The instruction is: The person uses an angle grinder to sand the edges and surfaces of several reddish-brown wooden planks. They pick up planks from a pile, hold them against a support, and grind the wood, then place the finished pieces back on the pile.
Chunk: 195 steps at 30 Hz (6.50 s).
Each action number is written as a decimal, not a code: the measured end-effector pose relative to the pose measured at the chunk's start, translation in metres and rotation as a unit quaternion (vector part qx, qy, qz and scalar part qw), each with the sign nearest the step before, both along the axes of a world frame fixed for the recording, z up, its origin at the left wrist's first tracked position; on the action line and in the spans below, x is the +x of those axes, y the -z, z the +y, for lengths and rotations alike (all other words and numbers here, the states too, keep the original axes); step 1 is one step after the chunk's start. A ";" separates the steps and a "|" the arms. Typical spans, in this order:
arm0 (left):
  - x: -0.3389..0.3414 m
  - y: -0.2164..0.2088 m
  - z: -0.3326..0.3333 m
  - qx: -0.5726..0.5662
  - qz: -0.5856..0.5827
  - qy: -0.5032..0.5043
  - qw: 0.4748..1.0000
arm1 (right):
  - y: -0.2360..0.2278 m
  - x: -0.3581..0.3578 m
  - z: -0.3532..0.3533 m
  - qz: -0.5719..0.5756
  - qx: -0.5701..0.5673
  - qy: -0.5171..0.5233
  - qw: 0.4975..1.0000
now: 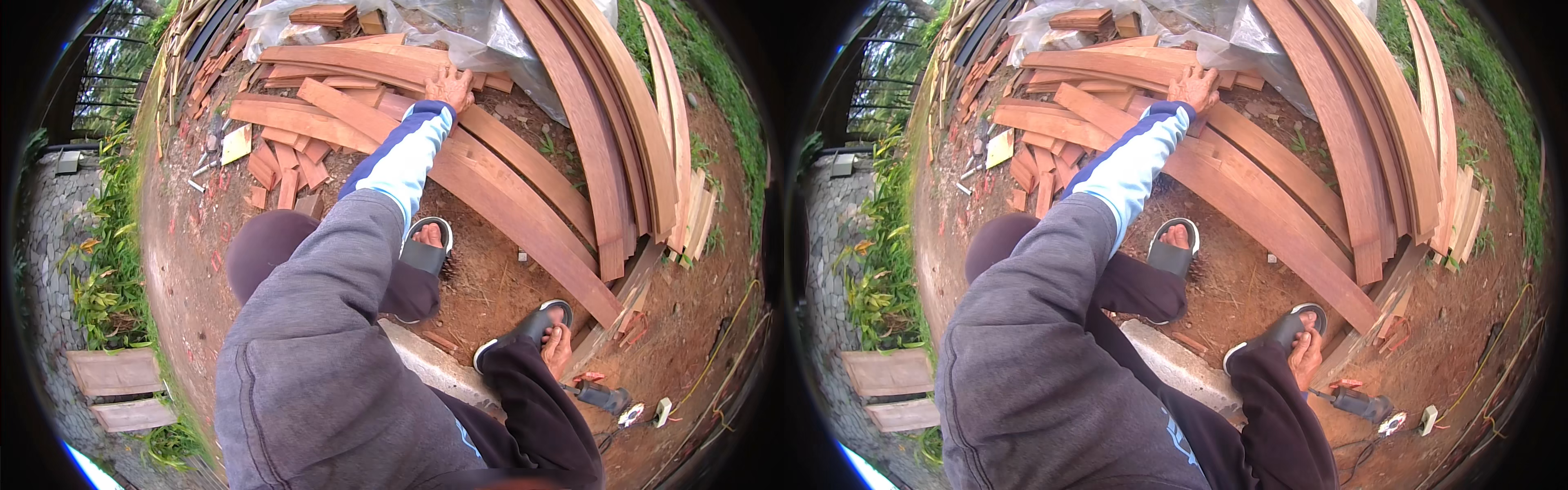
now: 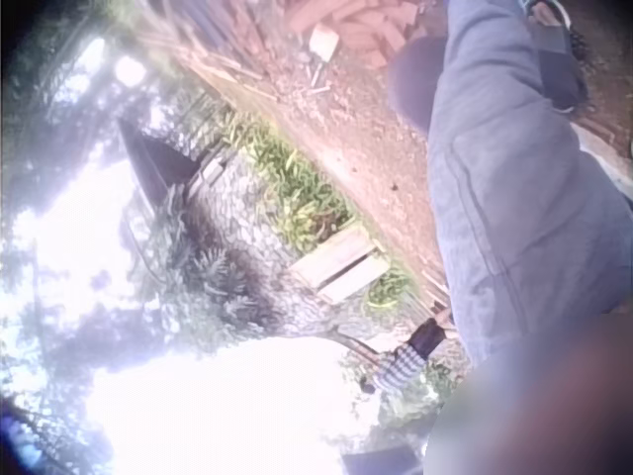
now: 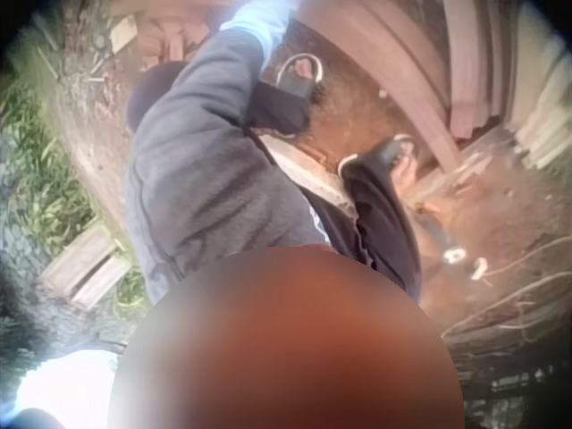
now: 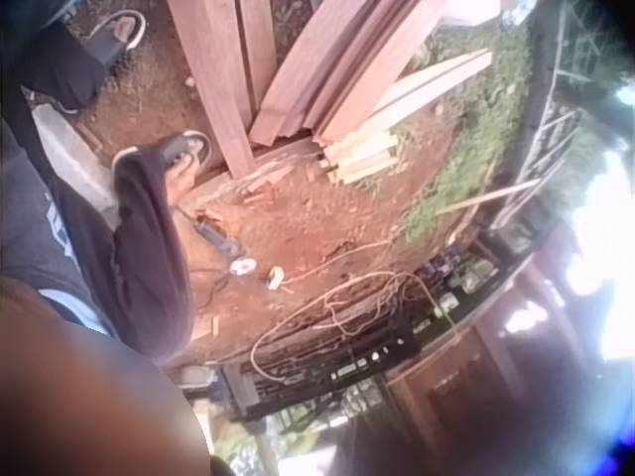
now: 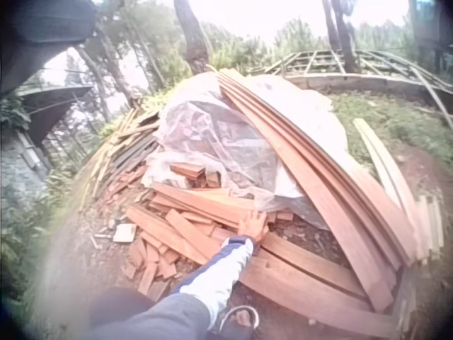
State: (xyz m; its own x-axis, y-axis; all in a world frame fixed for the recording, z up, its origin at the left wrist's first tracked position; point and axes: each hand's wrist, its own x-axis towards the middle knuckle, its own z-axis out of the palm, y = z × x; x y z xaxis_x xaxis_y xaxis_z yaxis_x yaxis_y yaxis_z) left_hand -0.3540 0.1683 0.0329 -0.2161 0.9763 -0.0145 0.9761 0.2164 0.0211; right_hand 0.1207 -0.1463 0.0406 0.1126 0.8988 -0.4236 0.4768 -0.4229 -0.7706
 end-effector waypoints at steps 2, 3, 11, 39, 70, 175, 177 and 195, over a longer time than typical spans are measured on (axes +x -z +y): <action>-0.003 -0.003 -0.001 0.002 0.005 -0.016 1.000 | -0.002 0.000 0.000 -0.002 0.005 -0.005 1.000; -0.004 -0.007 -0.002 -0.007 0.008 -0.026 1.000 | -0.004 -0.001 0.002 0.000 0.004 -0.007 1.000; -0.019 -0.001 -0.008 0.029 0.030 -0.087 0.995 | -0.005 -0.001 0.005 -0.010 0.004 -0.029 1.000; 0.176 0.004 -0.147 0.224 -0.209 -0.365 0.879 | -0.005 -0.005 0.011 -0.057 0.076 -0.052 0.994; 0.188 0.012 -0.177 0.236 -0.784 -0.496 0.288 | -0.038 0.054 0.050 -0.443 0.294 -0.110 0.840; 0.043 -0.370 -0.221 0.530 -0.781 0.050 0.326 | -0.323 -0.018 0.154 -0.264 0.482 -0.150 0.822; 0.043 -0.370 -0.219 0.528 -0.784 0.047 0.323 | -0.323 -0.017 0.155 -0.252 0.487 -0.157 0.821; 0.035 -0.366 -0.221 0.532 -0.788 0.015 0.311 | -0.330 -0.030 0.150 -0.085 0.453 -0.122 0.879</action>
State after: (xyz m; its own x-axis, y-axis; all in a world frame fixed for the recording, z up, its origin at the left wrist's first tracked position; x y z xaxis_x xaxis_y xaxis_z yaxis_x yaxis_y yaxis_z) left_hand -0.3190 -0.0522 0.3993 -0.7490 0.6116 0.2550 -0.4255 -0.7389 0.5225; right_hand 0.0908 0.0033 0.3707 -0.1379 0.8646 0.4832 0.6088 0.4588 -0.6472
